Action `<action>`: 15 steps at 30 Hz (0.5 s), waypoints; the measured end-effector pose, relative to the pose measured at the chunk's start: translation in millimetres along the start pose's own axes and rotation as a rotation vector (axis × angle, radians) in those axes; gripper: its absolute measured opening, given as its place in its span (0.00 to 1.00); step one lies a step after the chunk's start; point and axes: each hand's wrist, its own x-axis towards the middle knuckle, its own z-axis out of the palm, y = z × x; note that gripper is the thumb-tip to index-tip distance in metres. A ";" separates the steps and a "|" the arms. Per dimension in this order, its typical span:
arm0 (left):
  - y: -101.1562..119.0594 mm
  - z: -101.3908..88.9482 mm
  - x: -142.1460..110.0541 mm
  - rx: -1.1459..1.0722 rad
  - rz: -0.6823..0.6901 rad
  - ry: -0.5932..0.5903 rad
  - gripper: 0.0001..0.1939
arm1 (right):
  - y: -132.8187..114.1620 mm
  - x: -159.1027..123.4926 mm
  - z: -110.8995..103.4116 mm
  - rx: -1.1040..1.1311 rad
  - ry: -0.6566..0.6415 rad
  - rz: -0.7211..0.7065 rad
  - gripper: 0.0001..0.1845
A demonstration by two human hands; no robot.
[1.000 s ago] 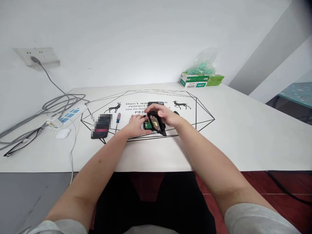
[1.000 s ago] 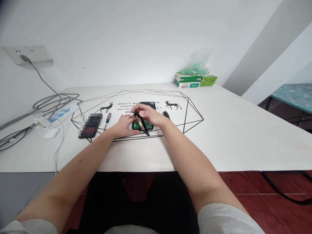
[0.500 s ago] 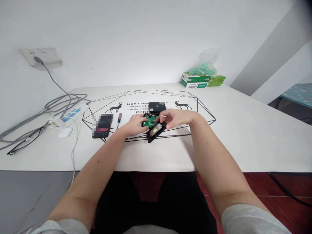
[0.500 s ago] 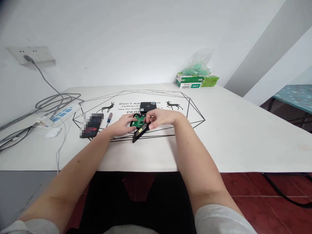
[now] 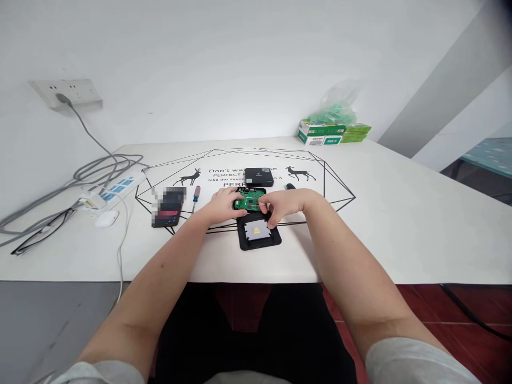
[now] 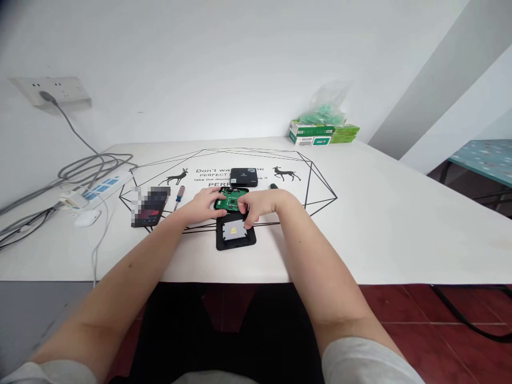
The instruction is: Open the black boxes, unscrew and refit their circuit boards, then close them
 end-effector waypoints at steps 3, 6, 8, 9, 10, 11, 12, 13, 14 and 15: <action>0.1 0.8 1.0 0.015 -0.010 -0.003 0.31 | 0.6 3.6 4.4 -0.033 0.000 0.000 0.26; -0.2 1.8 1.3 0.020 -0.014 0.000 0.30 | 3.8 5.2 6.5 -0.033 0.003 -0.009 0.27; -0.5 2.4 1.3 0.019 -0.007 0.005 0.32 | 5.2 5.1 6.0 -0.038 0.037 -0.037 0.29; -0.7 2.7 1.4 0.018 -0.002 0.013 0.33 | 5.2 5.3 5.6 -0.044 0.064 -0.054 0.29; -0.9 3.0 1.6 0.018 0.003 0.024 0.35 | 4.7 6.2 5.4 -0.045 0.101 -0.075 0.29; -1.0 3.4 1.9 0.017 0.009 0.037 0.37 | 3.6 8.0 5.8 -0.037 0.150 -0.103 0.28; -1.0 3.7 2.3 0.015 0.013 0.047 0.38 | 2.1 11.0 7.0 -0.025 0.209 -0.138 0.25; -0.8 3.9 2.7 0.011 0.019 0.053 0.39 | 0.3 15.3 9.3 -0.013 0.280 -0.178 0.22; -0.5 4.1 3.1 0.006 0.023 0.054 0.38 | -1.6 20.8 12.5 -0.002 0.369 -0.224 0.17; -0.1 4.3 3.6 0.001 0.026 0.049 0.38 | -3.4 27.2 16.6 -0.016 0.449 -0.263 0.13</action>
